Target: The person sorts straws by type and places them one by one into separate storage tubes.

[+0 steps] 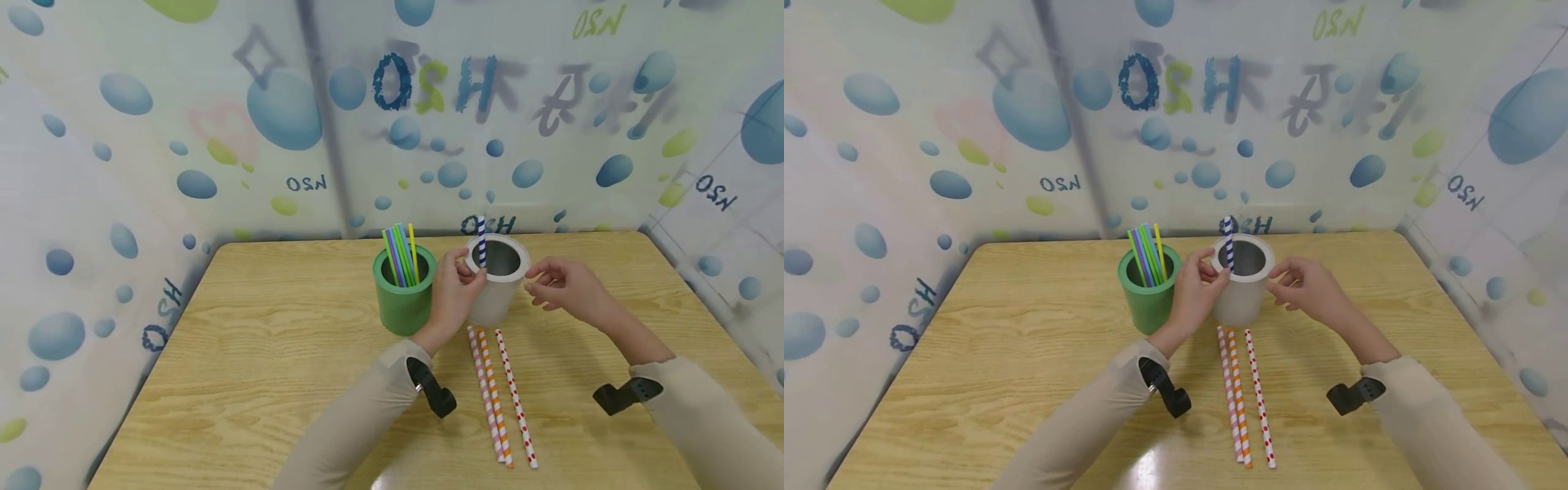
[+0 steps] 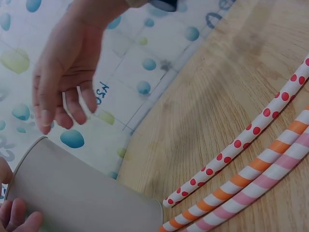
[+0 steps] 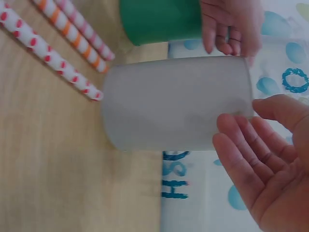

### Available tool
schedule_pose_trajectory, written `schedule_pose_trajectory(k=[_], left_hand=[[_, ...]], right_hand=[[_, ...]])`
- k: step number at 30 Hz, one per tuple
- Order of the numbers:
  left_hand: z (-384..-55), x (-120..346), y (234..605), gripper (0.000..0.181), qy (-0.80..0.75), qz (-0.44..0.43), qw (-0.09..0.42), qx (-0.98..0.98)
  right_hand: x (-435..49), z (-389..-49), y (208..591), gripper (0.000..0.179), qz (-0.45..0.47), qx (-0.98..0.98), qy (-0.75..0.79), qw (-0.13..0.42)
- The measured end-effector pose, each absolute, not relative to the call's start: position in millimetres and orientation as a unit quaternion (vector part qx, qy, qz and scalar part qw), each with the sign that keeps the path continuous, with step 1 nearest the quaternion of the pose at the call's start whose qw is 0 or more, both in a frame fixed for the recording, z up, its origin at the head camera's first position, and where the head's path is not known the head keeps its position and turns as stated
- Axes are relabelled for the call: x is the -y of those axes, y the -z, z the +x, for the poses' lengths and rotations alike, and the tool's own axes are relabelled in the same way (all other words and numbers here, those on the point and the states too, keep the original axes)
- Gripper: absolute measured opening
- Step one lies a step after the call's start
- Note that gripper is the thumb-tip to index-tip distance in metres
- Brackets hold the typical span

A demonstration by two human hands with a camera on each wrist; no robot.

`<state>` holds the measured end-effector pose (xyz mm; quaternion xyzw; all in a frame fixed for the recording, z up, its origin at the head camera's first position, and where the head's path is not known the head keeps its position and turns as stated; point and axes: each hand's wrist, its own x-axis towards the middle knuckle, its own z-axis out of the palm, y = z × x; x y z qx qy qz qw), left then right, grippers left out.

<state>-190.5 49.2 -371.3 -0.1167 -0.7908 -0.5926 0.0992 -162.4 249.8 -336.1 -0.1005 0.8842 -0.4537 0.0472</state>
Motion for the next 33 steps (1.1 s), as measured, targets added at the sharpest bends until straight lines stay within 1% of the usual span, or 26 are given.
schedule_pose_trajectory(k=[8,16,20,29,33], left_hand=[[-190.7,-49.3,371.8,0.041,0.591,-0.117,0.101,0.792],[-191.5,-49.9,372.4,0.04,0.586,-0.111,0.1,0.796],[-192.3,-50.1,372.9,0.04,0.586,-0.113,0.101,0.796],[-193.0,-49.6,373.8,0.039,0.588,-0.119,0.106,0.793],[-193.6,-49.7,374.7,0.04,0.586,-0.121,0.111,0.793]], right_hand=[[-251.6,-147.1,374.4,0.032,-0.078,-0.864,0.492,0.074],[-244.6,-148.2,409.2,0.029,-0.074,-0.848,0.51,0.123],[-239.7,-148.4,423.4,0.027,-0.071,-0.839,0.522,0.135],[-226.9,-149.3,435.4,0.033,-0.008,-0.84,0.524,0.14],[-224.1,-150.6,437.4,0.035,-0.006,-0.851,0.507,0.134]])
